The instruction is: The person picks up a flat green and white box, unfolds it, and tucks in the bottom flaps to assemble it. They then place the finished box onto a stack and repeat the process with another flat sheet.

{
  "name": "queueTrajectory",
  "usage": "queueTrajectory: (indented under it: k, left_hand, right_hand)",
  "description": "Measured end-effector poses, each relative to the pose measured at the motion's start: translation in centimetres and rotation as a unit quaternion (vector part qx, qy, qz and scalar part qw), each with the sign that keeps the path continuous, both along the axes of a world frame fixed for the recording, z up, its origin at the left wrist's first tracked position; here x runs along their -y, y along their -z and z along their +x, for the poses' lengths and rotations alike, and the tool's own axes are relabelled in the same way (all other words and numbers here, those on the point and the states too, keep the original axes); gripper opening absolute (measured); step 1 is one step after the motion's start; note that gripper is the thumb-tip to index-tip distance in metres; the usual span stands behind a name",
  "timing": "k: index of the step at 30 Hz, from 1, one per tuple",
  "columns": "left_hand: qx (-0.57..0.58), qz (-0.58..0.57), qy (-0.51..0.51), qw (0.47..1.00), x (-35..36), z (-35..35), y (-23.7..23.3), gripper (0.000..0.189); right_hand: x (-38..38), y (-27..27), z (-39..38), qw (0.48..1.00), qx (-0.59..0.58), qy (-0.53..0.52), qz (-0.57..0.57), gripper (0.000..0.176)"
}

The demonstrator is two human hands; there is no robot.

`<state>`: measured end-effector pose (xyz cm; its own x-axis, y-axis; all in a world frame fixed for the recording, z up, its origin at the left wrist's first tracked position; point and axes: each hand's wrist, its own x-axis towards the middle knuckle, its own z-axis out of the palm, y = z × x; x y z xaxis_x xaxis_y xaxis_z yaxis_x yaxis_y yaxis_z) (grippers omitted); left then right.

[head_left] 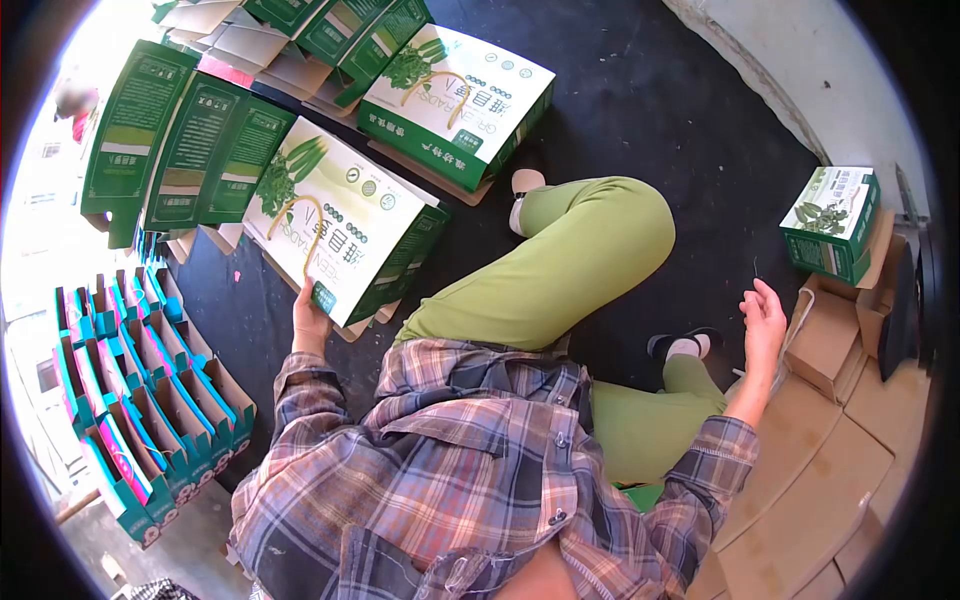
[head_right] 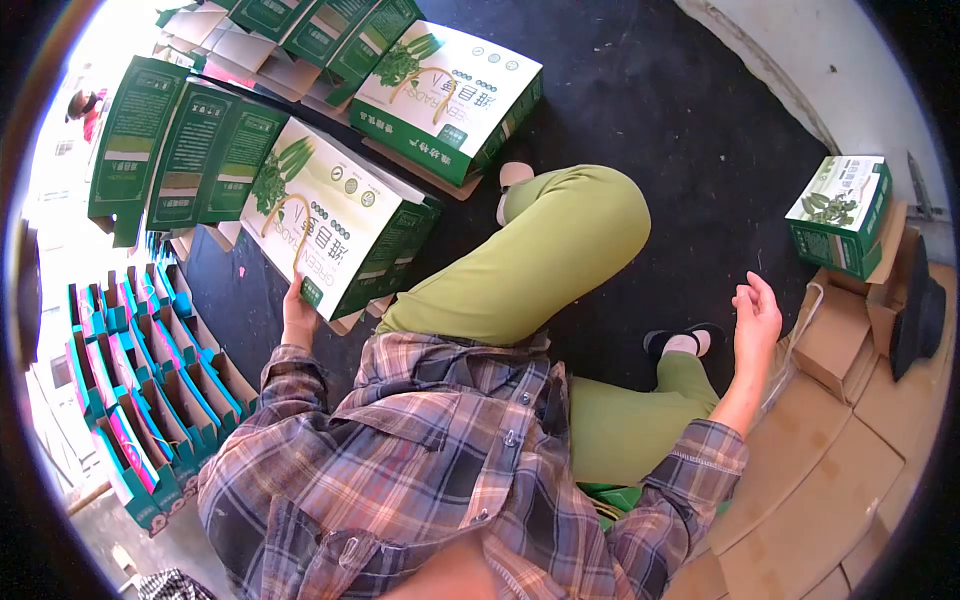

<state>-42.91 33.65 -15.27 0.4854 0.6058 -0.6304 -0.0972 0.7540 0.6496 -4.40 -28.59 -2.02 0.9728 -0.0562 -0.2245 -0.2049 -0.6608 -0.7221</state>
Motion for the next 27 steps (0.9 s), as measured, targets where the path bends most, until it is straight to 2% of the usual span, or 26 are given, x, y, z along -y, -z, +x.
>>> queueTrajectory:
  k: [4, 12, 16, 17, 18, 19, 20, 21, 22, 23, 24, 25, 26, 27]
  left_hand:
    - [-0.038, 0.025, -0.029, 0.999, 0.3, 1.0, 0.5, 0.052]
    - [-0.017, -0.006, -0.021, 1.000, -0.3, 1.1, 1.5, 0.048]
    - [0.001, 0.017, 0.023, 1.000, -0.7, 1.1, 2.7, 0.047]
    - [-0.020, 0.012, 0.026, 0.999, -0.8, 1.2, 2.5, 0.047]
    - [-0.054, 0.049, 0.033, 0.997, -1.5, 0.8, 3.3, 0.048]
    - [-0.120, 0.052, 0.024, 0.991, -1.6, 1.3, 2.8, 0.049]
    - [-0.151, 0.111, 0.063, 0.980, -3.1, 0.7, 3.5, 0.048]
    - [-0.193, 0.177, 0.035, 0.964, -3.3, 1.2, 3.5, 0.045]
    - [-0.246, 0.300, 0.019, 0.921, -2.1, 2.7, 2.0, 0.048]
    - [-0.439, 0.404, 0.055, 0.801, -4.2, 2.7, 2.4, 0.058]
    - [-0.630, 0.498, 0.091, 0.588, -3.1, 4.6, 0.1, 0.062]
    - [-0.606, 0.606, 0.031, 0.514, -3.2, 5.8, -0.2, 0.061]
    - [-0.547, 0.657, 0.052, 0.516, -4.7, 6.5, -0.5, 0.061]
    - [-0.497, 0.720, 0.063, 0.480, -3.3, 8.9, -2.6, 0.058]
  right_hand:
    - [-0.4, -0.1, -0.4, 1.000, -0.006, 0.001, -0.005, 0.035]
    - [0.7, 1.3, 0.1, 1.000, -0.003, -0.008, 0.027, 0.034]
    - [1.0, 1.8, -0.1, 0.998, 0.054, -0.018, 0.006, 0.033]
    - [0.9, 1.7, -0.1, 0.998, 0.054, -0.012, -0.009, 0.033]
    - [0.6, 1.4, -0.2, 0.998, 0.062, -0.012, 0.026, 0.032]
    - [0.1, 0.5, -0.4, 0.998, 0.056, -0.009, 0.011, 0.032]
    - [-0.4, -0.4, -0.5, 0.998, 0.064, -0.011, 0.003, 0.032]
    - [-0.1, -0.3, -0.4, 0.997, 0.079, -0.018, -0.019, 0.032]
    - [-0.1, -0.6, -0.5, 0.996, 0.089, -0.016, -0.012, 0.032]
    - [-0.2, -1.1, -0.5, 0.996, 0.091, -0.011, -0.011, 0.032]
    - [-0.2, -1.6, -0.6, 0.995, 0.100, -0.014, -0.016, 0.032]
    - [0.0, -1.9, -0.8, 0.994, 0.109, -0.011, 0.001, 0.032]
    - [0.0, -2.3, -1.1, 0.994, 0.112, 0.000, 0.012, 0.032]
    - [0.2, -2.8, -1.4, 0.993, 0.116, 0.009, 0.025, 0.032]
